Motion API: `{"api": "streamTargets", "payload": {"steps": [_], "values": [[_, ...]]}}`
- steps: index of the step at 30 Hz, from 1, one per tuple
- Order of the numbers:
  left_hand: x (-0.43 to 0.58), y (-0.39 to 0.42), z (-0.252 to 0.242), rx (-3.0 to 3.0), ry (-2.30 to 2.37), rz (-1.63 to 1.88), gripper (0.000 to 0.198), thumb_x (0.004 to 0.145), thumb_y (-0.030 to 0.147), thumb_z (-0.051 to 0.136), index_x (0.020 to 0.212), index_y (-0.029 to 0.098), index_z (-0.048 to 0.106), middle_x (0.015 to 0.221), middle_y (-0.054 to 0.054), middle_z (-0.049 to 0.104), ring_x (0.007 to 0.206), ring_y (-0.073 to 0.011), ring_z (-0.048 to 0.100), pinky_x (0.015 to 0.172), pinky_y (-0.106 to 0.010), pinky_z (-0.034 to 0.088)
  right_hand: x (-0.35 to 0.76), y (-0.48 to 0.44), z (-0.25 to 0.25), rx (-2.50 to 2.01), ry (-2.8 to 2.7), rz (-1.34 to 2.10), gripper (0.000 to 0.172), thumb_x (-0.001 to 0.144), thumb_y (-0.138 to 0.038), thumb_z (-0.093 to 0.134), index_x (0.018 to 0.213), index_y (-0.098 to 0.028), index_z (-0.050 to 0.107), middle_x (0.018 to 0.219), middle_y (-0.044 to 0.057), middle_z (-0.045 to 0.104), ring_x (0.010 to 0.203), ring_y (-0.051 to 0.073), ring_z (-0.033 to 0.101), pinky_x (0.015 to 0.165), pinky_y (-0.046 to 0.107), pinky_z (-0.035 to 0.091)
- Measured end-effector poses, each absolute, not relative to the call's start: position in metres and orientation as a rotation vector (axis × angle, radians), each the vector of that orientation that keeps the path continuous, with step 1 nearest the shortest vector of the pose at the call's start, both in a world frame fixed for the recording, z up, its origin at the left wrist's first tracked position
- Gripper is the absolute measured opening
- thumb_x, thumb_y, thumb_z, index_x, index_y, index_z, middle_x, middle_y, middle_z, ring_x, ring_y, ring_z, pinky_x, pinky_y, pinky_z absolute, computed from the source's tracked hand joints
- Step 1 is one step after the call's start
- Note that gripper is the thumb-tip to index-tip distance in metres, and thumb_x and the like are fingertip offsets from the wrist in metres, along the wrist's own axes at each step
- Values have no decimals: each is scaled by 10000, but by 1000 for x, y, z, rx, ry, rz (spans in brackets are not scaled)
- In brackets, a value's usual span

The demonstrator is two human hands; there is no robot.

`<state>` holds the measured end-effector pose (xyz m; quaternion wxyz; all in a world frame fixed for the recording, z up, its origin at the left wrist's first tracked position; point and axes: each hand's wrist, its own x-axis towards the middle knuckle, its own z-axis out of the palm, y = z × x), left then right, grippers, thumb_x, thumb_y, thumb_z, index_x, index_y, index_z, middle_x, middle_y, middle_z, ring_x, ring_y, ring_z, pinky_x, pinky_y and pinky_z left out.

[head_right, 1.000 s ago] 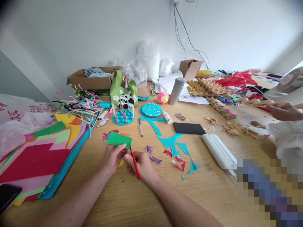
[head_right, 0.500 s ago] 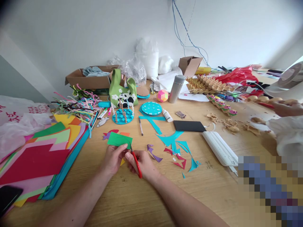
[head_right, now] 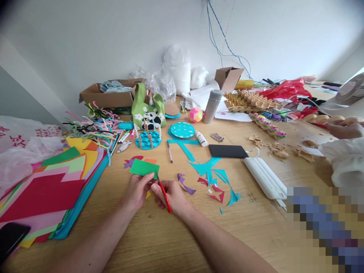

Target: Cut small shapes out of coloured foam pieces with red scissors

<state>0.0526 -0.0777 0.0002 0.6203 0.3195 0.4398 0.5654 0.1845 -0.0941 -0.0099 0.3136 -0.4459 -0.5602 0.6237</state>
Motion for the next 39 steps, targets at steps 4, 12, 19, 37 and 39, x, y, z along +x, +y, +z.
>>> {"api": "streamTargets", "payload": {"steps": [4, 12, 19, 37, 39], "values": [[52, -78, -2, 739, 1004, 1306, 219, 622, 296, 783, 596, 165, 610, 553, 7, 629, 469, -123, 558, 507, -256, 461, 185, -93, -12, -1173, -1470, 1659, 619, 739, -803, 546, 649, -197, 460, 472, -23, 514, 379, 91, 458, 363, 199, 323], [53, -78, -2, 741, 1000, 1312, 231, 621, 299, 786, 608, 165, 598, 555, 11, 622, 478, -123, 558, 507, -254, 462, 186, -93, -9, -1195, -1495, 1639, 641, 744, -813, 528, 627, -185, 481, 475, -18, 514, 376, 84, 449, 359, 194, 307], [52, -78, -1, 765, 996, 1328, 237, 612, 275, 783, 613, 174, 569, 559, 29, 599, 494, -116, 547, 511, -245, 458, 189, -92, -13, -1173, -1541, 1612, 621, 792, -765, 537, 618, -170, 504, 502, -5, 541, 394, 83, 471, 359, 183, 309], [51, -77, -2, 769, 994, 1335, 218, 616, 284, 789, 630, 173, 602, 567, 21, 621, 485, -118, 562, 521, -251, 480, 189, -91, -10, -1251, -1555, 1585, 635, 750, -795, 553, 608, -178, 494, 483, -7, 532, 365, 82, 452, 340, 188, 296], [51, -76, -2, 777, 992, 1341, 207, 617, 279, 789, 639, 172, 614, 575, 18, 630, 490, -117, 564, 531, -251, 484, 189, -91, -9, -1253, -1552, 1582, 635, 749, -797, 551, 621, -178, 497, 481, -9, 531, 363, 79, 446, 339, 187, 289]]}}
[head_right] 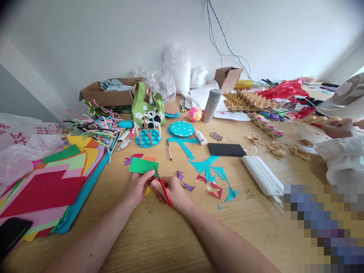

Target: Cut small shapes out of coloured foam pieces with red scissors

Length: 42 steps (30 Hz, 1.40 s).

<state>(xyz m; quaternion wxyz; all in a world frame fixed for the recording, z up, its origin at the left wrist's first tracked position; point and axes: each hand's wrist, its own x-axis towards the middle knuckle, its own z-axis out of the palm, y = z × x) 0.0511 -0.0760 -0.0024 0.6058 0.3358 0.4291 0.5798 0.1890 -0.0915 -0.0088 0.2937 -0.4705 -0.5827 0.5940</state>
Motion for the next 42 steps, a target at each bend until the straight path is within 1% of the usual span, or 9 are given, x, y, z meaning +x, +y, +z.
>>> {"api": "streamTargets", "payload": {"steps": [11, 25, 30, 36, 42], "values": [[48, -75, -7, 807, 997, 1311, 213, 622, 286, 791, 660, 164, 619, 575, 21, 639, 488, -108, 561, 523, -236, 484, 191, -90, -6, -1235, -1596, 1588, 664, 753, -820, 515, 599, -175, 483, 486, -7, 525, 392, 79, 461, 362, 181, 310], [48, -75, -5, 793, 981, 1283, 215, 624, 290, 789, 641, 156, 622, 563, 13, 637, 479, -110, 565, 505, -234, 485, 191, -92, -6, -1265, -1580, 1603, 661, 749, -829, 504, 699, -170, 522, 493, -16, 529, 372, 79, 453, 343, 181, 296], [48, -74, -3, 763, 969, 1308, 221, 629, 308, 784, 646, 158, 623, 566, 13, 638, 483, -115, 575, 513, -241, 488, 190, -92, -5, -1259, -1597, 1597, 691, 729, -856, 492, 605, -177, 485, 475, -8, 522, 356, 69, 438, 339, 181, 293], [47, -74, -1, 783, 996, 1304, 213, 609, 294, 786, 652, 161, 624, 574, 17, 640, 493, -118, 580, 521, -244, 497, 191, -91, -6, -1245, -1614, 1591, 689, 730, -848, 511, 596, -172, 496, 478, -6, 527, 361, 72, 447, 340, 179, 300], [45, -73, -4, 836, 1025, 1289, 192, 619, 283, 773, 643, 164, 624, 572, 19, 640, 502, -114, 580, 521, -234, 497, 191, -91, -2, -1230, -1594, 1595, 663, 742, -818, 543, 597, -172, 497, 486, -1, 533, 378, 75, 450, 349, 181, 303]]}}
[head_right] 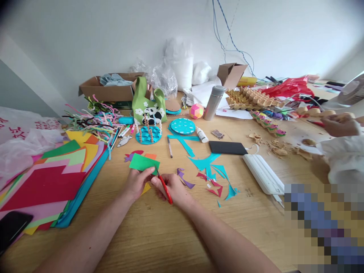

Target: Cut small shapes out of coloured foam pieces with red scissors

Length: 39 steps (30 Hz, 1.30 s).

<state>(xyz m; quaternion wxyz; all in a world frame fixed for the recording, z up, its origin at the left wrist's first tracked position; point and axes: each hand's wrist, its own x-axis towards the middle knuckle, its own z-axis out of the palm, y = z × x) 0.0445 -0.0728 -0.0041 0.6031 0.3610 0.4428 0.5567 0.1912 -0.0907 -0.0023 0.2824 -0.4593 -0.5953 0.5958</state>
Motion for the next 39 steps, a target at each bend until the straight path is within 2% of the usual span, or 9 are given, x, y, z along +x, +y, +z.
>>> {"api": "streamTargets", "payload": {"steps": [11, 39], "values": [[43, -72, -7, 867, 1001, 1266, 190, 662, 302, 759, 660, 155, 637, 568, 4, 644, 482, -117, 576, 515, -245, 501, 189, -92, -3, -1253, -1576, 1635, 693, 729, -863, 485, 596, -183, 466, 467, -15, 509, 361, 74, 450, 328, 176, 302], [39, -73, 0, 886, 965, 1236, 161, 665, 267, 756, 674, 152, 644, 600, -5, 649, 526, -128, 593, 554, -258, 501, 191, -92, -5, -1260, -1609, 1596, 588, 787, -736, 572, 631, -173, 504, 489, -12, 536, 386, 84, 464, 355, 180, 319]]}}
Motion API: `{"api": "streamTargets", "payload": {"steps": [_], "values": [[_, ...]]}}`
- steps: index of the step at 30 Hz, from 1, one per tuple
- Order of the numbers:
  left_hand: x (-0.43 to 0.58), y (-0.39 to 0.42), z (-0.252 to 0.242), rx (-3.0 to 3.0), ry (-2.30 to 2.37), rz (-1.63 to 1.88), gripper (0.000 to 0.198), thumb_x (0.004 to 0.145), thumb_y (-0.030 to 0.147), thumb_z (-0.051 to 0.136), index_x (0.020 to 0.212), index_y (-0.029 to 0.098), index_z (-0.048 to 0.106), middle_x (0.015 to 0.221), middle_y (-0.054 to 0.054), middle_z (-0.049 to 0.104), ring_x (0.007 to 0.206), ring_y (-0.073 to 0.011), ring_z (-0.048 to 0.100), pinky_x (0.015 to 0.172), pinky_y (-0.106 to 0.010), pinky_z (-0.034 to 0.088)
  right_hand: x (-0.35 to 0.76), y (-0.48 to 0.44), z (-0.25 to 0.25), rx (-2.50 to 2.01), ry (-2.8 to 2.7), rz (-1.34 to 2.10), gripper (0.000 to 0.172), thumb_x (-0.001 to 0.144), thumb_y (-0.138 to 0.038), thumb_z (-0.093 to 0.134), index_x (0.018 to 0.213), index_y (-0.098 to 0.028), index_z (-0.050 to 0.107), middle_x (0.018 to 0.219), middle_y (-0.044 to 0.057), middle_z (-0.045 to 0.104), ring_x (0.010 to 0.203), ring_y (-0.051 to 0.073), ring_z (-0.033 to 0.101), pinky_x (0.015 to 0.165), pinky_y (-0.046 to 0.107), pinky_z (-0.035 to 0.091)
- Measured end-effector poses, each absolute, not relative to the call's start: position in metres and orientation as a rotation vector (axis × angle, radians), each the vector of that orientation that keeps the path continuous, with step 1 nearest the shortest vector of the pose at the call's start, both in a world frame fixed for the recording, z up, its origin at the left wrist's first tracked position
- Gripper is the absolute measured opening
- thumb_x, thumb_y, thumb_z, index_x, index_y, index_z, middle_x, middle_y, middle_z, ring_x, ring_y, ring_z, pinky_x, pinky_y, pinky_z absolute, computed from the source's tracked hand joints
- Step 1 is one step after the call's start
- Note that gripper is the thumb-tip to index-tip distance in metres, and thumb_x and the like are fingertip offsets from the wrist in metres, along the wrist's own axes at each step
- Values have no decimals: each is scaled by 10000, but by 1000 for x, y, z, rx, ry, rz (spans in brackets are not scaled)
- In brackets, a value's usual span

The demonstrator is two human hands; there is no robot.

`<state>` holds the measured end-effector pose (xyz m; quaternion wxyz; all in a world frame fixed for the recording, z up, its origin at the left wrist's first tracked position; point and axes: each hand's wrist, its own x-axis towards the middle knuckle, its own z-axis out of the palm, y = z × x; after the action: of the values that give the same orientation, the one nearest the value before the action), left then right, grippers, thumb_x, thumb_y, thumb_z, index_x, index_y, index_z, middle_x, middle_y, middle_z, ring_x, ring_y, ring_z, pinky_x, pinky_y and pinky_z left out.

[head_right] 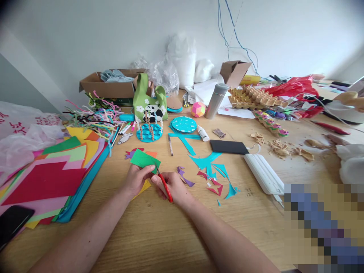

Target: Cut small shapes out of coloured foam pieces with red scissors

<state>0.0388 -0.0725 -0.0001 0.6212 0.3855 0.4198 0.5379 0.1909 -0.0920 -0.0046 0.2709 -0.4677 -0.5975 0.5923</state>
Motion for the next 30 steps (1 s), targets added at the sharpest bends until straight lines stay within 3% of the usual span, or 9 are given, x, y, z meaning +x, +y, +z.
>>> {"api": "streamTargets", "payload": {"steps": [30], "values": [[38, -70, -5, 857, 965, 1240, 158, 647, 278, 765, 660, 155, 665, 598, -5, 664, 515, -127, 594, 533, -255, 483, 190, -93, -3, -1278, -1598, 1596, 572, 773, -731, 588, 646, -178, 511, 497, -12, 541, 385, 88, 471, 360, 186, 321]]}}
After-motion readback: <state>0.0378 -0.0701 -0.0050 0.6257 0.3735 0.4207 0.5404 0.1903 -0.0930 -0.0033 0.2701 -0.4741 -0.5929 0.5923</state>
